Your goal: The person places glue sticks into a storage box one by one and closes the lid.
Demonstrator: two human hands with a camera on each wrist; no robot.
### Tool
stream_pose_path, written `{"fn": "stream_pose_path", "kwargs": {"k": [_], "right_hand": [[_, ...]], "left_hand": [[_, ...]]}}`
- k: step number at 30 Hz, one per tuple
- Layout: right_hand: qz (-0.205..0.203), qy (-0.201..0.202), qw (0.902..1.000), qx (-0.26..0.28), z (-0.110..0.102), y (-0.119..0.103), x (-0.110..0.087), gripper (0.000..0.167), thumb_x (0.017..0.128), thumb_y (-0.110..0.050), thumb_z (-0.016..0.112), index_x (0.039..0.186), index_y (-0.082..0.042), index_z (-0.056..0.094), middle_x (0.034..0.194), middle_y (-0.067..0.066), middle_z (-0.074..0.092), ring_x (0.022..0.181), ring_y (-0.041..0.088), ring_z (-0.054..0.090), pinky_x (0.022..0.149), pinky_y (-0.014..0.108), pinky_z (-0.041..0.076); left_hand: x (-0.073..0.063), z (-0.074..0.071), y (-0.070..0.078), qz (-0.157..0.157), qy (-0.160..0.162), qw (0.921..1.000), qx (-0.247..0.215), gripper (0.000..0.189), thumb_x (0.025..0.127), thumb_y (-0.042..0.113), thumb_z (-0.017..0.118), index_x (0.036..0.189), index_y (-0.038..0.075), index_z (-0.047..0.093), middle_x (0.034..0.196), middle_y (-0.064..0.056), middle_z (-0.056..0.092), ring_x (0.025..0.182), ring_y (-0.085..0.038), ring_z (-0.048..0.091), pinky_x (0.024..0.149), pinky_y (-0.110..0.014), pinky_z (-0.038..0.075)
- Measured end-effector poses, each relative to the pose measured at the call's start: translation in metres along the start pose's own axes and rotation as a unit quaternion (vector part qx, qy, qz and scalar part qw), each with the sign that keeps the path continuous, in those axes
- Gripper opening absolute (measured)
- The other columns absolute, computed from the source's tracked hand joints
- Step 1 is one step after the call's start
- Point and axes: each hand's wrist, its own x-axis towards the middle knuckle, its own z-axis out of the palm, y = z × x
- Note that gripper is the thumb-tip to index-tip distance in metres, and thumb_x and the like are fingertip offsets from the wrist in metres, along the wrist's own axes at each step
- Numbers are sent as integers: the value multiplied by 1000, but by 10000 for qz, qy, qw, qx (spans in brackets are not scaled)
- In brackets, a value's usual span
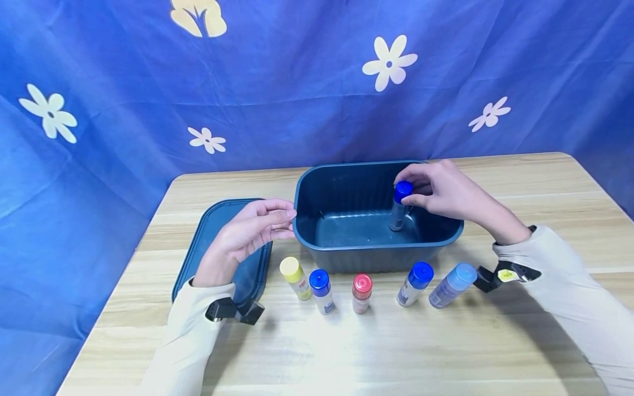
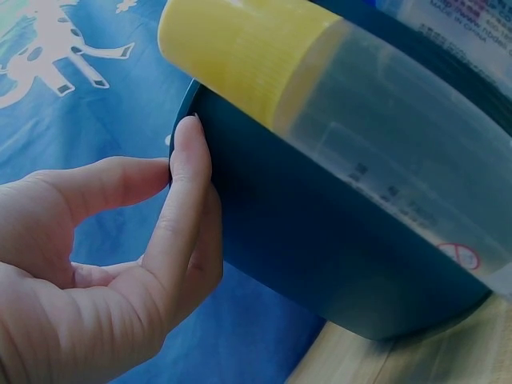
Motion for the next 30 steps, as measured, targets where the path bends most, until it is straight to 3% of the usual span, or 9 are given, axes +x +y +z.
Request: {"fn": "stream_pose_path", "kwargs": {"k": [11,20,30], "right_hand": [[-96,44,9989,-464,3,1,0,28,85,-2,71,112,0,65,100,15,71,94,32,68,82,47,56],[-44,-44,9984,-558,3,0,2,29,88,-4,70,115,2,64,102,16,70,94,32,69,83,47,57],[-52,9,9986,-529,3,1,2,28,87,-3,70,114,4,65,99,15,71,90,30,69,79,45,58]], "left_hand": [[0,-1,-1,9,-19,10000,11,17,96,-5,47,104,2,61,86,-6,66,76,-14,66,81,-32,58],[1,-1,-3,0,19,10000,-30,19,96,-6,46,102,3,62,85,-5,66,76,-13,66,80,-31,58],[1,-2,-3,2,20,10000,-26,15,96,-6,47,107,-3,57,87,-6,66,77,-15,67,80,-31,58]]}}
